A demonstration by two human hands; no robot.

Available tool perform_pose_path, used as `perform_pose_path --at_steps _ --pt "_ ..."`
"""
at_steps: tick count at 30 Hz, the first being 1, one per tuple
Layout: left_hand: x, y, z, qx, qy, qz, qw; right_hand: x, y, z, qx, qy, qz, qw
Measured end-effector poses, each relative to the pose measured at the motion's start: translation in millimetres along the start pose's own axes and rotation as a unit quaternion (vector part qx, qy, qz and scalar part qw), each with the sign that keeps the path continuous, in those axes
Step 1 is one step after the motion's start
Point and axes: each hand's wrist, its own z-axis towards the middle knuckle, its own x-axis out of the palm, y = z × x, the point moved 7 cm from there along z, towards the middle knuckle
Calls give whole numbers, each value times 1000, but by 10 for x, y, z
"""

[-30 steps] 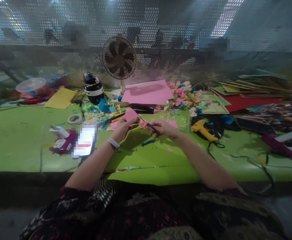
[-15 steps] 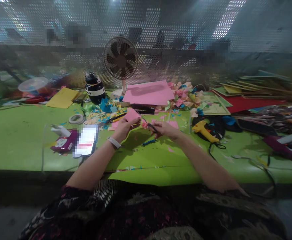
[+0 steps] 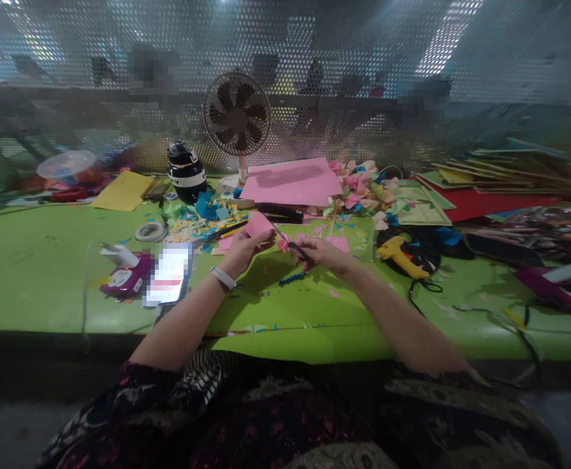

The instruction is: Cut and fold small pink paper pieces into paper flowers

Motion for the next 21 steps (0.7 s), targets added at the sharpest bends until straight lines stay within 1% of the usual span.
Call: perform_pose_path --at_steps 8,16,21 --pt "5 -17 -7 2 2 9 1000 4 22 -29 -1 -7 13 1000" --pt "21 -10 0 4 16 -4 1000 17 24 -26 6 2 3 1000" --pt "19 2 -6 6 14 -3 1000 21 18 -30 11 0 -4 1000"
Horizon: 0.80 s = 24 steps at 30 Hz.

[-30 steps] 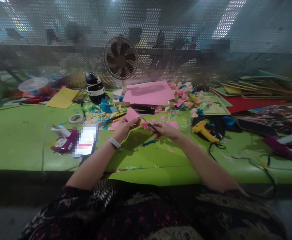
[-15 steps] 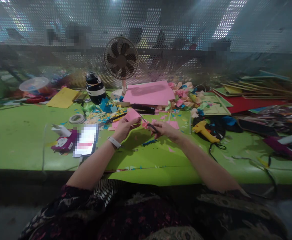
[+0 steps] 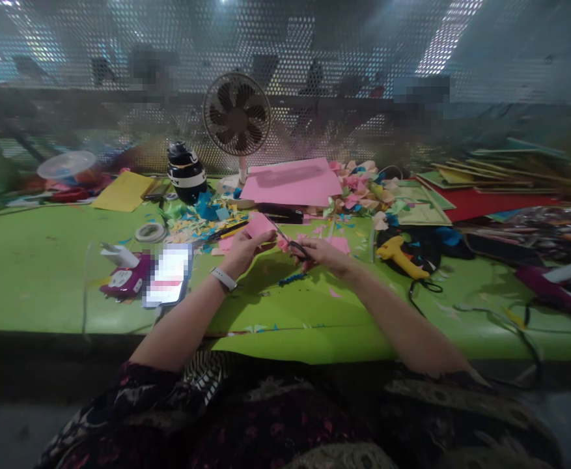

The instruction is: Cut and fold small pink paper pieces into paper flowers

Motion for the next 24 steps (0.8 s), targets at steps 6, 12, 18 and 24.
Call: perform_pose_path --at_steps 6,12,18,24 --pt "1 13 6 0 5 -7 1000 11 16 -9 -1 9 -9 1000" --pt "13 -1 -7 -3 0 0 1000 14 -5 17 -6 9 -5 1000" --pt "32 -17 -20 -3 6 -3 1000 15 -10 24 -10 6 1 1000" --pt "26 -27 -19 1 -2 9 1000 10 -4 28 -10 -5 -2 1000"
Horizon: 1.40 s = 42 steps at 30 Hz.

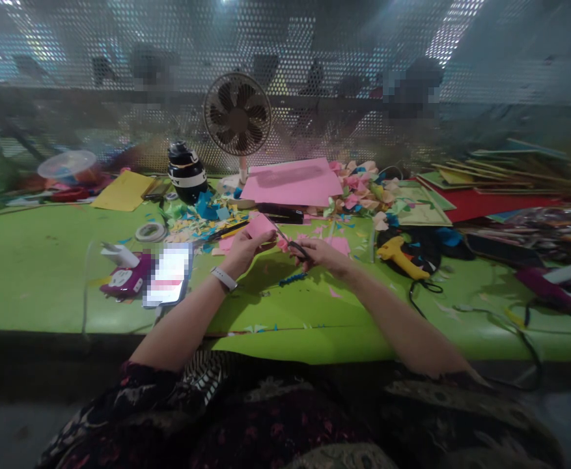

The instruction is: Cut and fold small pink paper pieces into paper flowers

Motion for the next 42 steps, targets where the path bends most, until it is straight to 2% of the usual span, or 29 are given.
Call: perform_pose_path --at_steps 26,34,42 --pt "-55 34 34 -9 -9 -3 1000 -7 27 -4 -30 -17 -20 999" --pt "-91 16 51 -1 -1 23 1000 -136 -47 66 -27 -66 34 997" --pt "-150 -13 62 -3 -42 36 998 -151 -95 74 -8 -27 11 1000"
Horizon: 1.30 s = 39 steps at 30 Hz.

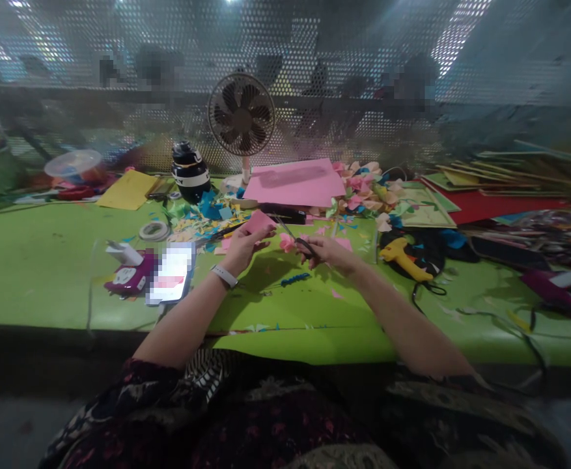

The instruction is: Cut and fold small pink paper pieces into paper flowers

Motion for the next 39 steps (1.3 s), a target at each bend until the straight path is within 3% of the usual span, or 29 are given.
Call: perform_pose_path --at_steps 7,14,39 --pt "0 9 2 9 11 -2 1000 105 54 -49 -25 43 -26 998" --pt "60 -21 -38 3 28 2 1000 53 21 -16 -24 11 -32 999" --pt "77 -25 -52 -2 40 24 999 67 23 -19 -26 17 -48 998"
